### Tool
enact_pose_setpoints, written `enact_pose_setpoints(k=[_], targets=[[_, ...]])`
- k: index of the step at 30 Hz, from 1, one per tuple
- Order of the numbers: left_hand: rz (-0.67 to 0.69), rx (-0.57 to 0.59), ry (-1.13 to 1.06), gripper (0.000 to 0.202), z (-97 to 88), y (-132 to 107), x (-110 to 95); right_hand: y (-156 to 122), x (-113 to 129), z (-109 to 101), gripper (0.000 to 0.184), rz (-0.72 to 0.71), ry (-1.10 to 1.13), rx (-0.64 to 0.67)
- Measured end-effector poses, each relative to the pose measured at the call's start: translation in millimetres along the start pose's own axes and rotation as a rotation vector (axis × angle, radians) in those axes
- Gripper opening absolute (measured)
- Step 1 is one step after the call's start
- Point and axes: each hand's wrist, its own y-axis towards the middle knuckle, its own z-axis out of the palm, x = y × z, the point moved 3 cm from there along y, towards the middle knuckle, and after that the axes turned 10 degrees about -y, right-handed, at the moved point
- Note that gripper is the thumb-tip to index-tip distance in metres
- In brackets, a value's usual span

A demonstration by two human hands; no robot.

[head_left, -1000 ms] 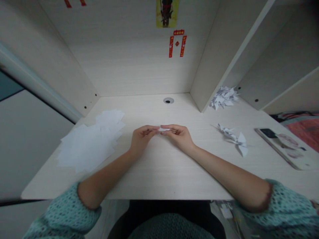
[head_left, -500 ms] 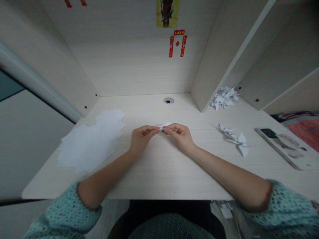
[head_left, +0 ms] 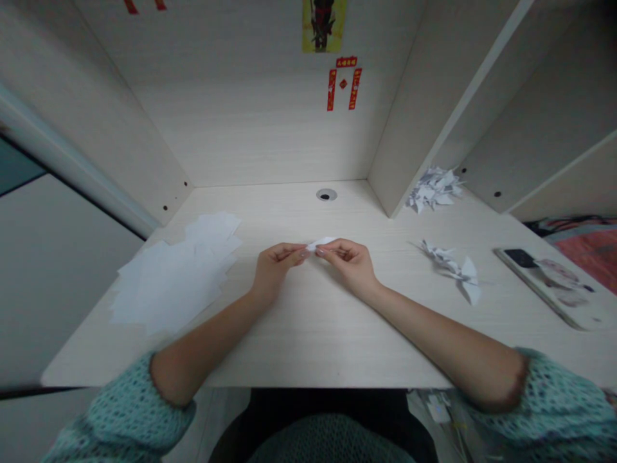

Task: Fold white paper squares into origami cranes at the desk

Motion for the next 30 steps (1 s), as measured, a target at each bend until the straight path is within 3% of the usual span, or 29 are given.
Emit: enact_pose_setpoints(k=[10,30], targets=[[-0.062,0.026,-0.136,0.026,0.0,2,3,1,0,-1,0.016,-0.023,-0.017,-0.013],[-0.011,0.025,0.004,0.029,-3.5,2,2,6,-8,-2,0.019,0.081,0.078,-0.046]])
